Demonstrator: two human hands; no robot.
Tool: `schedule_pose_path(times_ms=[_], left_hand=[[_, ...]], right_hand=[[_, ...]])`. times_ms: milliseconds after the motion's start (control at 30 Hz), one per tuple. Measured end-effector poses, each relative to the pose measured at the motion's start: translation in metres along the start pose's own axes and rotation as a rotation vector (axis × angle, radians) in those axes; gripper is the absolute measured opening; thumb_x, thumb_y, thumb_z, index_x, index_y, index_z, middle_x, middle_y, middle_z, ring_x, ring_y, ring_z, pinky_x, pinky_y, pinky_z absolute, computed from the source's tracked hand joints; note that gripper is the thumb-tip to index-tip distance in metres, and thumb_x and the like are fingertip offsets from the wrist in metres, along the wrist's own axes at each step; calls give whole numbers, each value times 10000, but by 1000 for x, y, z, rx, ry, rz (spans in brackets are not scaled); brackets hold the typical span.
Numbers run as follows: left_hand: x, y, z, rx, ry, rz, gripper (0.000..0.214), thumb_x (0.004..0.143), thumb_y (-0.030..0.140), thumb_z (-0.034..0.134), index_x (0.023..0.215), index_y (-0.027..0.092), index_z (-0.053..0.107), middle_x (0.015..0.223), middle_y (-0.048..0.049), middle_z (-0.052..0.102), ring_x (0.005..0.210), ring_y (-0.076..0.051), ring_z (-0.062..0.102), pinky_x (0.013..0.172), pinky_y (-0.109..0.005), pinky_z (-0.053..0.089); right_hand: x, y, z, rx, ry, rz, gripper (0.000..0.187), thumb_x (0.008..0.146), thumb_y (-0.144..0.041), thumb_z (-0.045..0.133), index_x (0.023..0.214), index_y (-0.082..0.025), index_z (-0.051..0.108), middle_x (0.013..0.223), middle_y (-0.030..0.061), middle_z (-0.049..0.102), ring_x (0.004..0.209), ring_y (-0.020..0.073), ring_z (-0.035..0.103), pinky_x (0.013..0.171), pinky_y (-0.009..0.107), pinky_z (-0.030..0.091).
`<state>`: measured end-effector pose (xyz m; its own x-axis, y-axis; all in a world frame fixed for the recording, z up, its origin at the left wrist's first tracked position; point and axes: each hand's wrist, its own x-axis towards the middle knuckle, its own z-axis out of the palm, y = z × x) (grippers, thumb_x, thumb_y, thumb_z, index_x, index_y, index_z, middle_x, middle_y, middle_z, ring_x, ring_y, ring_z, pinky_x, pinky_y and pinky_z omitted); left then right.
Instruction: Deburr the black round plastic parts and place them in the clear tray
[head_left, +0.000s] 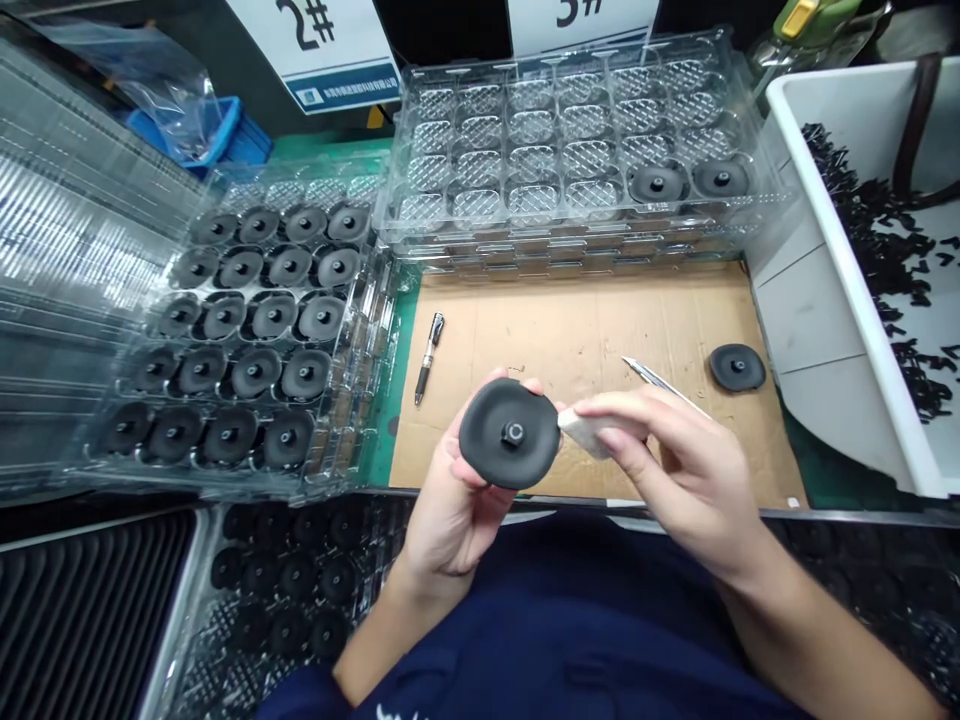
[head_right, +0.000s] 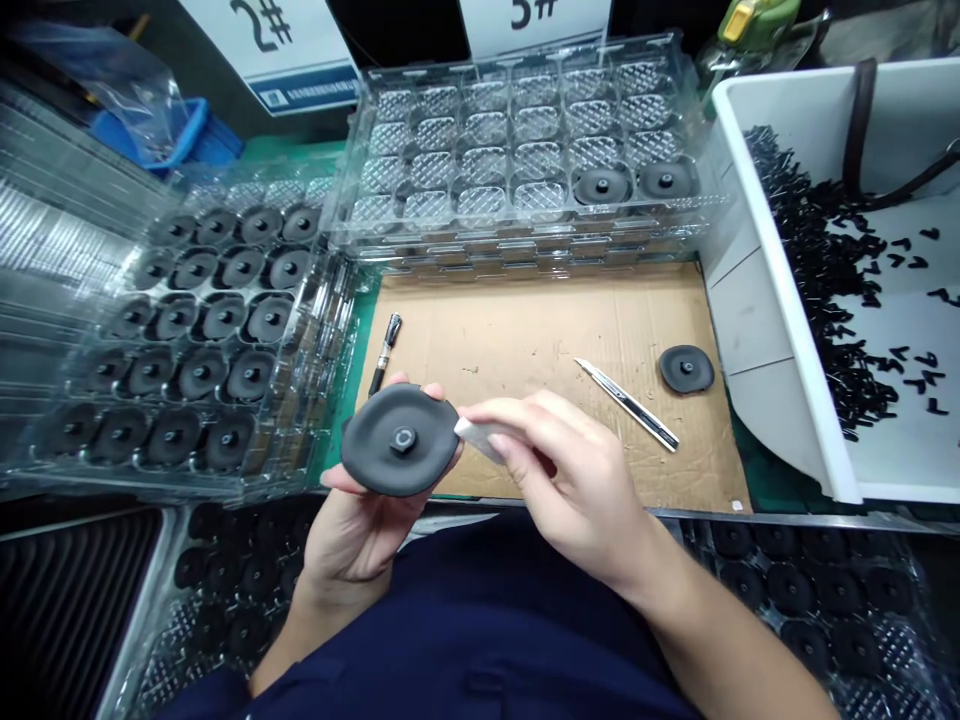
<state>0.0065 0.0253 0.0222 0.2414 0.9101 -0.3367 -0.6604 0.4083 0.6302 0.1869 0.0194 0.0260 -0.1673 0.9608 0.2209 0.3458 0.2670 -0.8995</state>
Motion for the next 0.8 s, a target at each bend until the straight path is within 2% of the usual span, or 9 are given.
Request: schedule_pose_path(times_ms=[100,167,300,400,467,600,700,767,800], left_hand=[[-3,-1,2,-53,-44,-66,440,677,387,733,1096,308,623,1150,11,623,999,-206,628,836,-271,539],[-4,-2,1,-73,-55,-109,483,653,427,733,1105,304,613,1186,-5,602,1008,-233,627,843,-292,536],[-5,-7,-4,-97,-60,-136,488,684,439,712,1136,304,586,1218,-26,578,1044,-259,611,870,-322,522],[-5,-10,-4,-107,-72,-146,500,692,452,702,1149,293,578,1232,-36,573,1050,-264,607,886,-337,512],[-5,-11,-4,-116,-89,-153,498,704,451,694,1160,288,575,1239,-39,572,1045,-260,610,890,-329,507],[-6,-11,-3,-162,-164,-223,481,768,511,603,1185,273,562,1214,-42,584,1061,-271,604,919,-352,492],[-7,-10,-3,-178,-208,-294,502,829,584,456,1213,271,538,1221,-51,573,1048,-290,610,875,-366,511],[-8,-10,-3,-126,-203,-274,511,858,587,394,1285,314,460,1235,-59,561,970,-273,646,794,-353,535],[-8,-11,-3,-65,-187,-219,522,867,575,389,1332,337,393,1233,-68,561,923,-256,660,763,-347,537]], right_hand=[[-6,11,8,258,157,171,215,877,-218,542,1054,-303,628,1020,-8,639,889,136,593,718,248,476],[-12,22,13,363,192,304,208,879,-270,542,1066,-310,623,1031,-4,639,894,145,603,715,252,486],[-22,45,16,286,35,457,227,863,-341,549,1052,-252,638,998,23,663,848,163,614,717,271,495],[-26,62,21,143,-124,467,260,873,-337,501,1051,-204,635,996,53,676,834,183,627,704,291,510],[-26,74,30,69,-167,444,269,868,-307,482,1064,-197,630,1002,56,678,832,186,634,710,300,518],[-19,94,50,-27,-165,393,299,838,-256,482,1099,-224,624,1039,49,658,903,201,624,792,340,512],[-13,98,58,-100,-117,344,350,841,-278,484,1175,-254,588,1234,76,538,1048,243,562,898,416,464],[-11,96,58,-125,-85,312,375,845,-284,486,1210,-249,563,1339,95,423,1096,257,524,915,433,447],[-11,94,56,-128,-72,299,373,850,-278,481,1213,-238,558,1348,104,401,1076,248,529,898,419,457]])
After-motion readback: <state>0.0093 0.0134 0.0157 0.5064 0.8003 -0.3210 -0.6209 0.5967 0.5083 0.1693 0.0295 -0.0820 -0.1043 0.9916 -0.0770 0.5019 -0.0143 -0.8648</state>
